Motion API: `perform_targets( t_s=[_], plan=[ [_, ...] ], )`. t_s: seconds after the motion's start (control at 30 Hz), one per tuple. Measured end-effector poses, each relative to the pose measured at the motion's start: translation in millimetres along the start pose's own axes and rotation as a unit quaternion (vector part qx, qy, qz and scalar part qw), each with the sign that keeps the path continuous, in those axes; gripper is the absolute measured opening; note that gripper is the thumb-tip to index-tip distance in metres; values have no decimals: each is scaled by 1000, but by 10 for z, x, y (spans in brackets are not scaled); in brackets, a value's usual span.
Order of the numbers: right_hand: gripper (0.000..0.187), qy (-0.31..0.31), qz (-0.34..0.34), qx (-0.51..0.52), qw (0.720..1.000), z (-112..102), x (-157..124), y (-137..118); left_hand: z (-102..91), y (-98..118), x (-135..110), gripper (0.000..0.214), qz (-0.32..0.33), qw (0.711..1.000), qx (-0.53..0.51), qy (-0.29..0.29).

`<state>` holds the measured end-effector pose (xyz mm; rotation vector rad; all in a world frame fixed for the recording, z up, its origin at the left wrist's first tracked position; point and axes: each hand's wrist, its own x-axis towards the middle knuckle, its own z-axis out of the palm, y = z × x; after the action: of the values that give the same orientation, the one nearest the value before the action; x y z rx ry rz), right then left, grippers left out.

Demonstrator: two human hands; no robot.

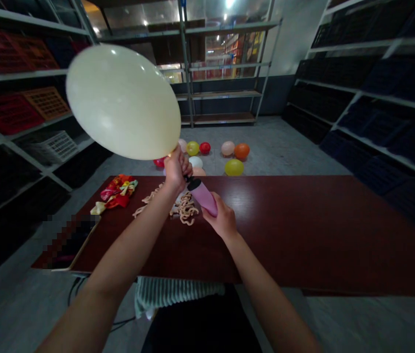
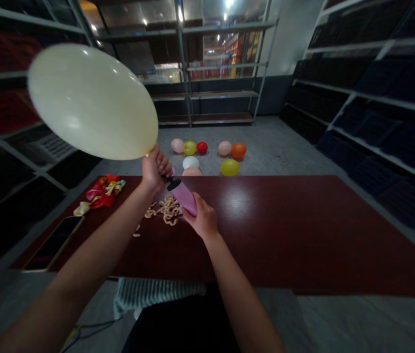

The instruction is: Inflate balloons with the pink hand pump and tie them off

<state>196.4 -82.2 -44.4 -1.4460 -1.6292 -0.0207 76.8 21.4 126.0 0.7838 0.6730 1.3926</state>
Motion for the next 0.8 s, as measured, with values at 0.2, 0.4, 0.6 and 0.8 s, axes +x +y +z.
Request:
perform_targets(
  t_s=[0.2, 0.4, 0.6, 0.8],
  plan=[
    [50, 1, 16, 14, 1000, -28, 24, -8, -50, -194, -33, 54, -18, 999, -1, 29],
    [63, -63, -44, 11, 997, 26, 35, -70, -450, -58, -43, 52, -32, 994, -31, 104],
    [65, -99, -120, -56, 986, 106, -12, -123, -862, 157, -86, 53, -16, 987, -64, 150],
    [55, -140, -151, -62, 977, 101, -11, -177, -1186, 653, -149, 51, 6, 978, -81, 192]
  ],
)
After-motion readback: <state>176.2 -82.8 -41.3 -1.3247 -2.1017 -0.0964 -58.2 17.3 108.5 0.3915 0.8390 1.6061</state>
